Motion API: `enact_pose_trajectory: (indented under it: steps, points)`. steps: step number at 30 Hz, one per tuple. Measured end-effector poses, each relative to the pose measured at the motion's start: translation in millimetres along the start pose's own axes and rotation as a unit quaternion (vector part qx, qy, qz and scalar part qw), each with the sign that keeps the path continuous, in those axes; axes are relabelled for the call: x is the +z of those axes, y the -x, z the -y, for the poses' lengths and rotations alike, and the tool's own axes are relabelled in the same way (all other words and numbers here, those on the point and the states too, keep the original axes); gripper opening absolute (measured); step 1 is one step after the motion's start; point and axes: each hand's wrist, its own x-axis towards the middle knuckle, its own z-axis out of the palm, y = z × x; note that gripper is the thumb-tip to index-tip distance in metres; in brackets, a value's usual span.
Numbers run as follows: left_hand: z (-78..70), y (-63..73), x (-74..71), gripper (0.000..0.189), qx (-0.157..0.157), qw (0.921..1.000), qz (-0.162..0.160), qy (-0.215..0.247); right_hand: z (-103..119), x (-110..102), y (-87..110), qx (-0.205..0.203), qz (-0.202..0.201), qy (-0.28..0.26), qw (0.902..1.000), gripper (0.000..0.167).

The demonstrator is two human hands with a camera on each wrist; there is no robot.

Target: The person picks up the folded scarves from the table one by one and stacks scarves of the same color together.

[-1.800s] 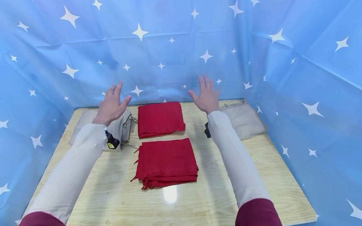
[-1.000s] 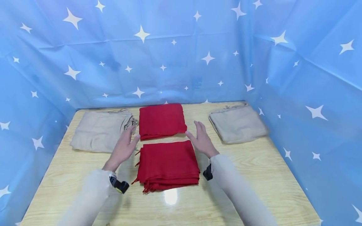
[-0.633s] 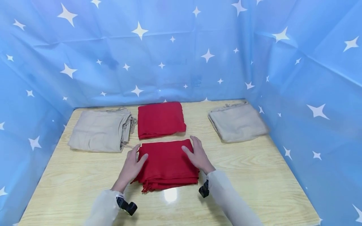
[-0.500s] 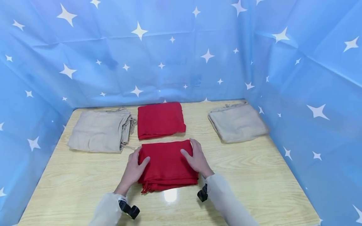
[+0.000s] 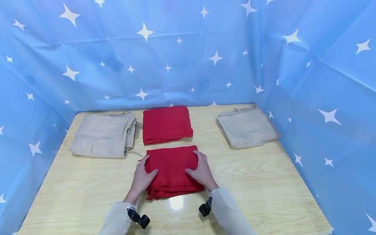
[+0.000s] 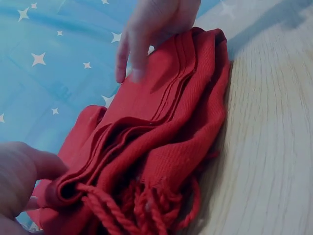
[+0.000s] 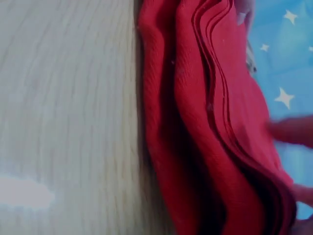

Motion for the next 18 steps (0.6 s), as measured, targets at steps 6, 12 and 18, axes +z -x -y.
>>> enact_pose_trajectory:
  steps: [6,12,18]
  points:
    - [1.2,1.2,-4.9,0.058,0.005,0.9988,-0.034,0.036,3.5,8.3,2.4,-0.032,-0.043,-0.021,0.9983,0.072]
    - [0.9,0.2,-19.2,0.052,-0.002,0.9973,-0.060,0.043,17.5,16.2,5.4,-0.047,-0.039,-0.048,0.9970,0.067]
    - [2.5,0.2,-34.9,0.050,-0.002,0.9965,-0.071,0.043,27.4,26.6,4.8,-0.064,-0.036,-0.063,0.9953,0.064]
